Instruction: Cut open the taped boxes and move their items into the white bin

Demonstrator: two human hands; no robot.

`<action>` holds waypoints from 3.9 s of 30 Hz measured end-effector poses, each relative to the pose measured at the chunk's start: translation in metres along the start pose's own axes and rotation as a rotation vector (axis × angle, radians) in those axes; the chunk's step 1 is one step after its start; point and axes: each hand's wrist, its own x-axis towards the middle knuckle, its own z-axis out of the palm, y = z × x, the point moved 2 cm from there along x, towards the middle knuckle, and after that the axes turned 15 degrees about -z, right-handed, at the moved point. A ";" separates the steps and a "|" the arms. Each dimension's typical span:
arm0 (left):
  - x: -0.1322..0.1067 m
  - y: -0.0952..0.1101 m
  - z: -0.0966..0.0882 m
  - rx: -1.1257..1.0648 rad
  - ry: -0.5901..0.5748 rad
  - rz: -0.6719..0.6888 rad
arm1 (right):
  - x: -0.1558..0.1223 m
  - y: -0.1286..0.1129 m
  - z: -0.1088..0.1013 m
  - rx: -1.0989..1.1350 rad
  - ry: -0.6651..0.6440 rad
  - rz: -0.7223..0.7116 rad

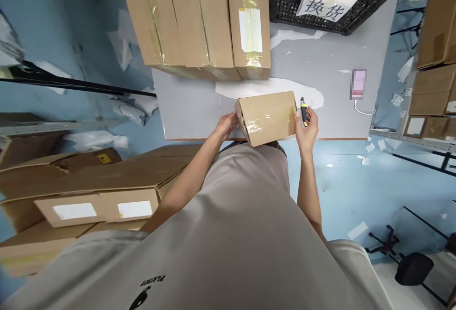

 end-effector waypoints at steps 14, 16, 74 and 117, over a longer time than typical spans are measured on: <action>-0.055 0.039 -0.119 -0.042 0.216 0.482 | -0.010 0.012 0.118 0.367 -0.172 0.284; -0.057 0.041 -0.124 -0.037 0.252 0.506 | -0.012 0.013 0.142 0.386 -0.253 0.328; -0.110 -0.011 -0.086 0.659 0.282 0.821 | 0.031 -0.066 0.156 -0.116 -0.514 -0.337; -0.154 0.043 -0.041 0.855 0.473 1.093 | -0.006 -0.070 0.070 -0.542 -0.247 -0.363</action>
